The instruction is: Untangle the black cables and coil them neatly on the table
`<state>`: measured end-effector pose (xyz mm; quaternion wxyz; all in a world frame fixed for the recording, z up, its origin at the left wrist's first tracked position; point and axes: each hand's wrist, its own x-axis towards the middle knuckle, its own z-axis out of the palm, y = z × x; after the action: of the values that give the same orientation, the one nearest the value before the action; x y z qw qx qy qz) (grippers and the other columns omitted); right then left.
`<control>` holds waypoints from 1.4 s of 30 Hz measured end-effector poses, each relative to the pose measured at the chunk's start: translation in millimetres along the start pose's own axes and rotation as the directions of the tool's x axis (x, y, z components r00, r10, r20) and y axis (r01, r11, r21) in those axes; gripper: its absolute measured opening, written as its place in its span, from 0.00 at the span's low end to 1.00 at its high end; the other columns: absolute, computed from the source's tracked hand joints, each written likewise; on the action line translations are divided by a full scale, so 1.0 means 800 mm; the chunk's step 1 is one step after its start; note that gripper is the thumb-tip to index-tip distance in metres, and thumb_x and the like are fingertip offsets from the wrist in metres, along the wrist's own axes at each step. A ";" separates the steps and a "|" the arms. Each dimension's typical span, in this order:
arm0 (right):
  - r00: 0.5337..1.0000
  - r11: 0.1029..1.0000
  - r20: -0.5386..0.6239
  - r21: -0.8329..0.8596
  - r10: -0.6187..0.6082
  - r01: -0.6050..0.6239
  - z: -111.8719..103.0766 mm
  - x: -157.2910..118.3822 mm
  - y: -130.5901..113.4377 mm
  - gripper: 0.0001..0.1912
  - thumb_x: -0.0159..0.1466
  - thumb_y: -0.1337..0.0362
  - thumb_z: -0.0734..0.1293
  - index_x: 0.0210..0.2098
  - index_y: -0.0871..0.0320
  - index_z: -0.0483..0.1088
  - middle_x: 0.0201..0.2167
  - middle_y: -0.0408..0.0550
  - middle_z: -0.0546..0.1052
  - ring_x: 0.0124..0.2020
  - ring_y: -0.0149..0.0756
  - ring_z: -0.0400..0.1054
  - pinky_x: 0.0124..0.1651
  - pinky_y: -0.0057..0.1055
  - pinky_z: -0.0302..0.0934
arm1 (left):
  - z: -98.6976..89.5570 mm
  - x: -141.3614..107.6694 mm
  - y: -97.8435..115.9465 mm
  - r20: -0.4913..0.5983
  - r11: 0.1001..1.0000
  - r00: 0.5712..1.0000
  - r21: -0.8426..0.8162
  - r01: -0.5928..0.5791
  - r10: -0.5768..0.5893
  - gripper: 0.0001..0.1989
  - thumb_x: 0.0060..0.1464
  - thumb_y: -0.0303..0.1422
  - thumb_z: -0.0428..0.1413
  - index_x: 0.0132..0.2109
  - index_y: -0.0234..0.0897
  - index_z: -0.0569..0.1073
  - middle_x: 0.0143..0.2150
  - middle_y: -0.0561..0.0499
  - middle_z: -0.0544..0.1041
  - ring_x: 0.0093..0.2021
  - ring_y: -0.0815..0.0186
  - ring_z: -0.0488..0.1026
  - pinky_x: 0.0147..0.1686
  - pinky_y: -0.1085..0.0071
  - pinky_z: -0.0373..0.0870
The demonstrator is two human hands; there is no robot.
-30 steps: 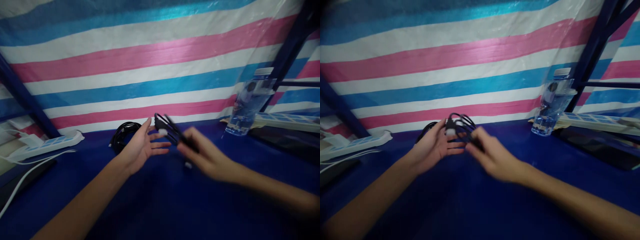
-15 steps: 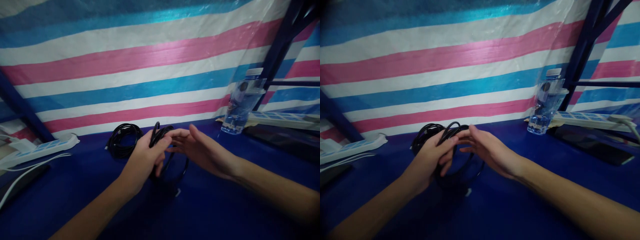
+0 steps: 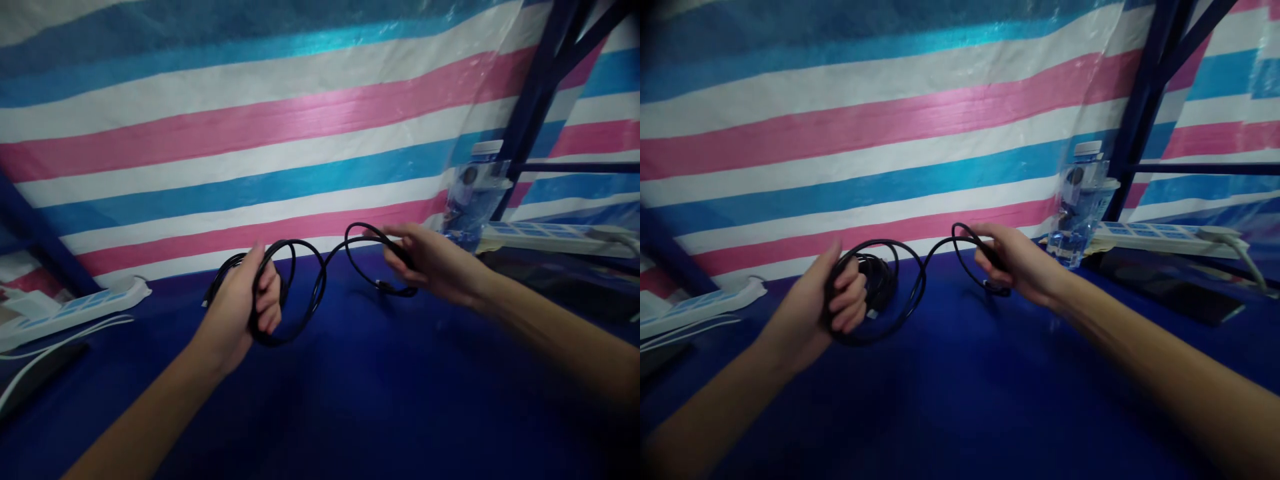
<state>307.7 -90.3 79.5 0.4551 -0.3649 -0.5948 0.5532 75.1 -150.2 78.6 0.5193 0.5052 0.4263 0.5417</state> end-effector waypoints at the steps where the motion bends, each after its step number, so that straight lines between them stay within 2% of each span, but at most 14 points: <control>1: 0.998 0.999 0.039 -0.007 0.047 -0.047 -0.007 0.003 -0.002 0.13 0.61 0.54 0.61 0.35 0.59 0.65 0.12 0.36 0.59 0.10 0.22 0.44 0.13 0.22 0.40 | -0.005 0.000 0.006 -0.003 1.000 1.000 0.015 0.011 -0.011 0.23 0.56 0.48 0.46 0.21 0.37 0.55 0.14 0.58 0.53 0.12 0.73 0.53 0.14 0.75 0.58; 4: 0.996 0.996 0.057 -0.061 0.074 -0.070 -0.019 0.008 -0.004 0.15 0.59 0.54 0.64 0.28 0.60 0.66 0.15 0.39 0.61 0.13 0.24 0.54 0.17 0.24 0.50 | -0.017 -0.001 0.018 -0.041 0.994 0.999 0.111 0.023 -0.019 0.20 0.54 0.41 0.52 0.21 0.35 0.59 0.18 0.55 0.61 0.17 0.72 0.62 0.20 0.75 0.66; 8: 0.976 0.983 -0.181 -0.158 -0.124 0.095 -0.034 0.017 -0.002 0.06 0.59 0.63 0.65 0.31 0.62 0.68 0.24 0.46 0.69 0.23 0.29 0.64 0.25 0.26 0.57 | -0.033 -0.001 0.035 -0.113 0.999 0.993 0.044 0.030 -0.025 0.15 0.54 0.36 0.52 0.24 0.36 0.59 0.17 0.58 0.50 0.13 0.77 0.45 0.10 0.80 0.44; 11: 0.917 0.968 -0.320 -0.159 -0.237 0.194 -0.054 0.028 0.001 0.05 0.61 0.65 0.63 0.29 0.59 0.65 0.17 0.39 0.59 0.16 0.23 0.51 0.18 0.25 0.43 | -0.048 -0.005 0.052 -0.099 0.997 0.995 0.080 -0.020 0.028 0.14 0.55 0.37 0.51 0.25 0.37 0.58 0.17 0.59 0.44 0.14 0.77 0.39 0.12 0.79 0.37; 15: 0.895 0.952 -0.322 -0.110 -0.308 0.287 -0.076 0.032 -0.001 0.10 0.57 0.65 0.67 0.24 0.57 0.61 0.14 0.35 0.48 0.15 0.23 0.38 0.20 0.30 0.30 | -0.066 -0.018 0.072 -0.170 0.951 0.951 0.218 -0.218 0.257 0.15 0.60 0.35 0.43 0.26 0.36 0.59 0.20 0.57 0.39 0.17 0.77 0.38 0.18 0.80 0.38; 19: 0.906 0.935 -0.241 -0.023 -0.349 0.354 -0.061 0.014 -0.019 0.12 0.63 0.57 0.61 0.25 0.55 0.64 0.13 0.35 0.43 0.15 0.25 0.35 0.21 0.31 0.33 | -0.066 -0.023 0.069 -0.194 0.952 0.937 0.151 -0.265 0.291 0.15 0.60 0.38 0.44 0.28 0.37 0.62 0.19 0.56 0.39 0.17 0.74 0.35 0.16 0.76 0.37; 23: 0.938 0.920 -0.148 0.199 -0.313 0.338 -0.009 -0.015 -0.029 0.17 0.66 0.54 0.56 0.26 0.54 0.63 0.12 0.37 0.45 0.15 0.26 0.39 0.22 0.29 0.40 | -0.040 -0.019 0.032 0.037 1.000 0.999 -0.029 -0.005 0.006 0.12 0.57 0.38 0.48 0.29 0.37 0.65 0.15 0.59 0.45 0.14 0.76 0.39 0.13 0.79 0.42; 27: 0.940 0.921 0.062 0.232 -0.335 0.312 0.029 -0.030 -0.011 0.12 0.66 0.56 0.57 0.31 0.53 0.66 0.19 0.40 0.61 0.21 0.27 0.55 0.28 0.28 0.53 | -0.006 -0.018 -0.018 0.186 0.983 0.965 0.029 0.180 -0.182 0.11 0.54 0.40 0.52 0.32 0.36 0.66 0.19 0.57 0.60 0.16 0.74 0.57 0.16 0.77 0.60; 29: 0.906 0.928 0.203 0.070 -0.372 0.366 0.034 -0.033 -0.003 0.10 0.65 0.57 0.59 0.34 0.53 0.68 0.27 0.42 0.68 0.30 0.30 0.63 0.34 0.29 0.56 | 0.006 -0.021 -0.033 0.198 0.976 0.955 0.054 0.213 -0.220 0.15 0.53 0.44 0.53 0.38 0.36 0.68 0.27 0.53 0.68 0.25 0.70 0.67 0.24 0.74 0.68; 32: 0.809 0.841 0.456 -0.205 -0.371 0.501 0.039 -0.040 -0.002 0.09 0.65 0.60 0.60 0.36 0.56 0.70 0.36 0.46 0.71 0.40 0.32 0.65 0.43 0.28 0.58 | 0.016 -0.024 -0.038 0.204 0.960 0.946 -0.070 0.271 -0.252 0.22 0.53 0.50 0.50 0.45 0.37 0.67 0.36 0.48 0.70 0.34 0.65 0.69 0.30 0.69 0.71; 35: 0.661 0.743 0.697 -0.280 -0.278 0.608 0.053 -0.051 -0.006 0.10 0.65 0.65 0.60 0.39 0.62 0.71 0.41 0.51 0.71 0.45 0.33 0.65 0.48 0.27 0.58 | 0.017 -0.025 -0.030 0.158 0.931 0.943 -0.179 0.318 -0.292 0.25 0.53 0.52 0.49 0.47 0.36 0.67 0.36 0.47 0.71 0.34 0.66 0.70 0.30 0.70 0.70; 38: 0.545 0.714 0.823 -0.283 -0.163 0.641 0.070 -0.060 -0.001 0.09 0.63 0.66 0.63 0.37 0.66 0.73 0.39 0.53 0.73 0.43 0.34 0.66 0.48 0.28 0.58 | 0.014 -0.025 -0.026 0.080 0.942 0.954 -0.158 0.298 -0.288 0.20 0.51 0.43 0.55 0.48 0.37 0.67 0.31 0.50 0.71 0.30 0.68 0.69 0.30 0.74 0.68; 40: 0.546 0.754 0.827 -0.270 -0.136 0.598 0.074 -0.063 0.004 0.09 0.60 0.65 0.65 0.34 0.66 0.74 0.37 0.53 0.74 0.42 0.36 0.67 0.48 0.30 0.59 | 0.010 -0.024 -0.029 0.064 0.958 0.966 -0.124 0.259 -0.252 0.18 0.50 0.35 0.56 0.49 0.38 0.66 0.29 0.52 0.70 0.29 0.68 0.69 0.29 0.74 0.66; 42: 0.644 0.837 0.751 -0.253 -0.146 0.485 0.071 -0.061 0.009 0.12 0.59 0.61 0.65 0.32 0.65 0.74 0.35 0.53 0.75 0.41 0.37 0.67 0.47 0.33 0.59 | 0.006 -0.021 -0.032 0.063 0.974 0.977 -0.087 0.210 -0.205 0.19 0.50 0.33 0.55 0.51 0.39 0.65 0.31 0.51 0.71 0.29 0.67 0.70 0.30 0.72 0.67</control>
<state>269.4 -154.0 67.2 0.1915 -0.1038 -0.8847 0.4121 82.2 -164.9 52.2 0.6072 0.4475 0.4367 0.4902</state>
